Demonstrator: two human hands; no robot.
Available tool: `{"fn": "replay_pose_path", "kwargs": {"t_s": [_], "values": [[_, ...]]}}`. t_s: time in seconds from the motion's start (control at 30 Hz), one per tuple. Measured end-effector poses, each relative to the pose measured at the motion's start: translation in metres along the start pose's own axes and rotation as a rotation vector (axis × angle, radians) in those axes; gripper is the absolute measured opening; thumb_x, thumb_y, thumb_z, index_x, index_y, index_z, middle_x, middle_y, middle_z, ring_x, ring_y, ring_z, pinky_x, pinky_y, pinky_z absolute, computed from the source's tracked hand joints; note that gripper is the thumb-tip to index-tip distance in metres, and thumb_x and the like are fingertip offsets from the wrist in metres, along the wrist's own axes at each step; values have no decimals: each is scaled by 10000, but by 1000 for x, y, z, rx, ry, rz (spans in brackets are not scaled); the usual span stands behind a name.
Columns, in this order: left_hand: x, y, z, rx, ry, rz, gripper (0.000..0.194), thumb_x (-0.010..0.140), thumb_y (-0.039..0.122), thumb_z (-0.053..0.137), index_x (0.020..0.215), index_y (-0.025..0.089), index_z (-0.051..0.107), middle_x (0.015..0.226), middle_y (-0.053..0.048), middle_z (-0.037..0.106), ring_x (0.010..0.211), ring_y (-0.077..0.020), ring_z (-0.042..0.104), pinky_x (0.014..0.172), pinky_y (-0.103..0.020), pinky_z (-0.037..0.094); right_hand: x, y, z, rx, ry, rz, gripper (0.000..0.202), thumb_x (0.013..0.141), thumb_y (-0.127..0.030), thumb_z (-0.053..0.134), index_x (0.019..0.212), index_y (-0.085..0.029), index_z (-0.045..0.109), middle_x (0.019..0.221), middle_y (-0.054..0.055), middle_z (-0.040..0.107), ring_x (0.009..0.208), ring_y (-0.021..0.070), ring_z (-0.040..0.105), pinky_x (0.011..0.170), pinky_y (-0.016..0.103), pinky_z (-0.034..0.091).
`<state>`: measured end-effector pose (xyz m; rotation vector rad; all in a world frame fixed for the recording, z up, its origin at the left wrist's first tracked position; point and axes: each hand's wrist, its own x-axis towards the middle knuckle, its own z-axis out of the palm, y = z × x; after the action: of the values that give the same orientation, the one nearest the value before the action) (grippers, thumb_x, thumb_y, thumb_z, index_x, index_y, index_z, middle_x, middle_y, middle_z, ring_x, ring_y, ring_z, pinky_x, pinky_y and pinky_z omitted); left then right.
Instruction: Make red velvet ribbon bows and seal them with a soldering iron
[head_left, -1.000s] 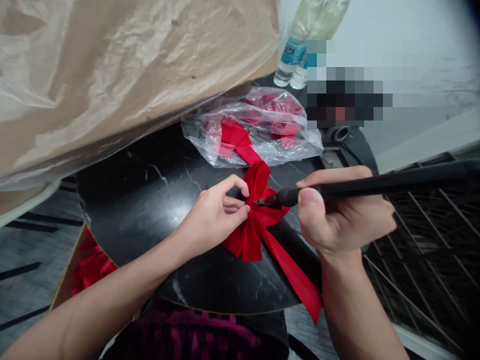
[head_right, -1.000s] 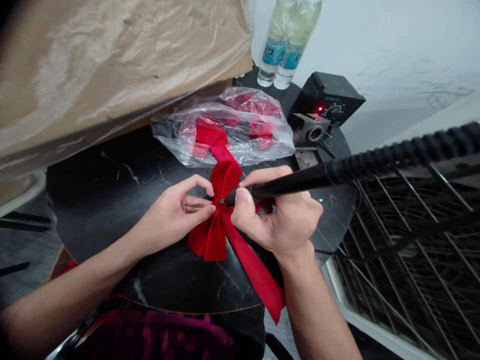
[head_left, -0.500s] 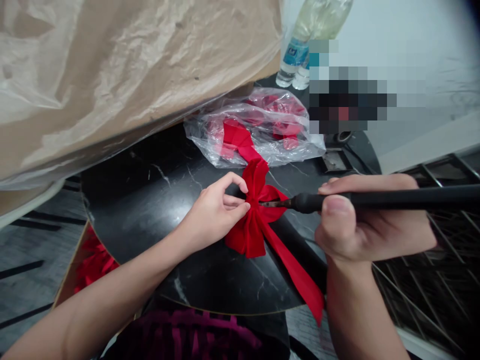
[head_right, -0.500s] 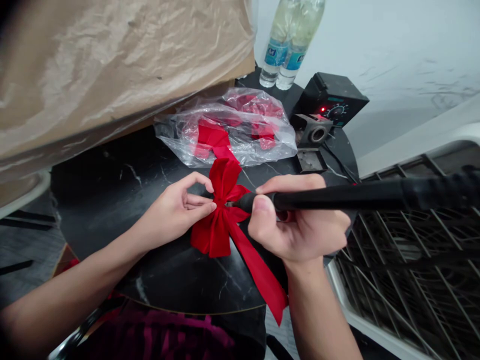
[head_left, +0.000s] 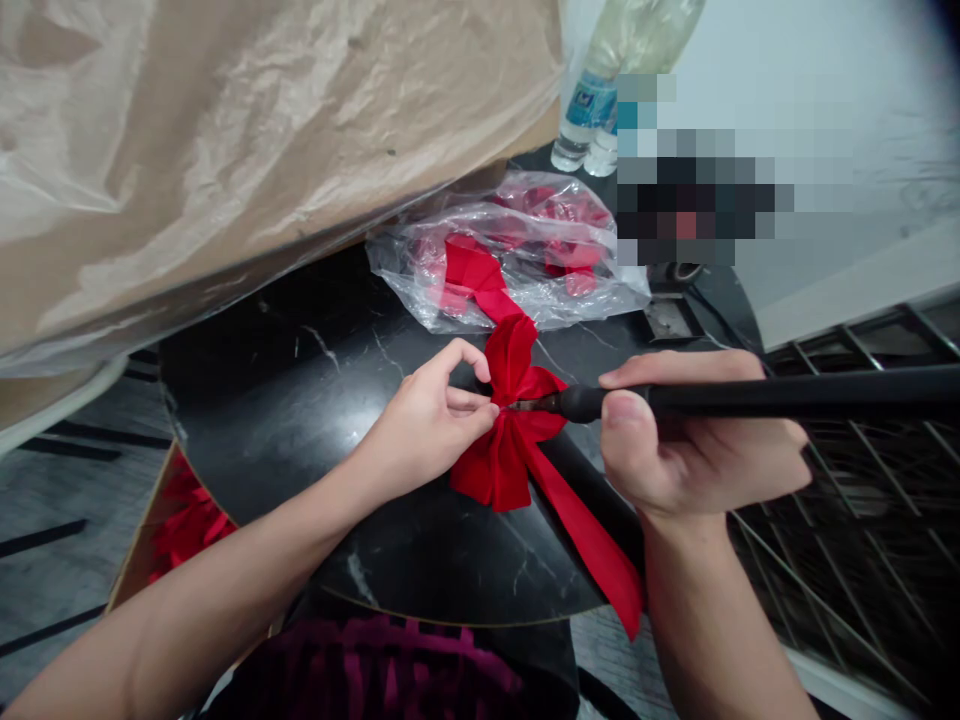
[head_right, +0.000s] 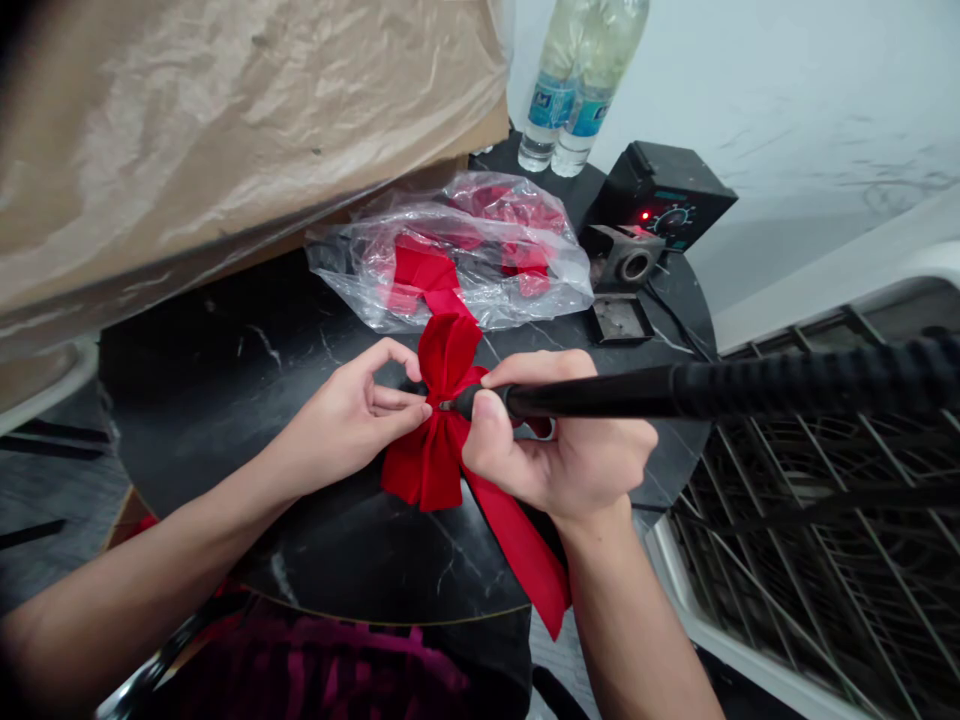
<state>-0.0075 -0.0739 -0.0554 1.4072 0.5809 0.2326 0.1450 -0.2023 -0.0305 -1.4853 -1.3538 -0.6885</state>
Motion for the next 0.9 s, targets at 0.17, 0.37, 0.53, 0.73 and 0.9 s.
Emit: {"fn": "replay_pose_path", "kwargs": {"t_s": [0.17,0.37,0.53,0.73,0.9], "values": [[0,1,0,-3,5,-4,301,807,176,697,995,247,473,641,52,627,602,-155,677,553,-215,476,-1,-1,0,-8,-19,3,34,809,-183,664,823,-214,668,688,-34,707,468,103,588,432,233,462],[0,1,1,-16,7,-10,307,798,175,702,996,243,478,638,52,627,586,-149,669,541,-210,467,-2,-1,1,-5,-20,14,25,818,-207,666,829,-229,667,680,-20,708,461,127,595,410,258,458],[0,1,1,-8,9,-8,298,806,169,693,995,247,476,643,49,636,604,-156,681,546,-207,473,-3,-1,1,-5,-43,6,31,810,-190,675,826,-216,669,676,-26,708,460,114,599,416,241,462],[-1,1,2,0,11,-5,291,806,167,685,993,242,475,647,48,639,606,-152,683,539,-201,465,-3,-1,2,21,-60,6,19,816,-210,676,834,-207,671,694,-30,710,463,102,610,416,213,475],[-1,2,2,7,12,-8,295,800,167,686,989,239,472,665,44,649,601,-147,679,534,-199,463,-4,-1,1,22,-70,12,25,826,-216,661,848,-208,670,719,-32,716,479,102,628,448,212,512]]}}
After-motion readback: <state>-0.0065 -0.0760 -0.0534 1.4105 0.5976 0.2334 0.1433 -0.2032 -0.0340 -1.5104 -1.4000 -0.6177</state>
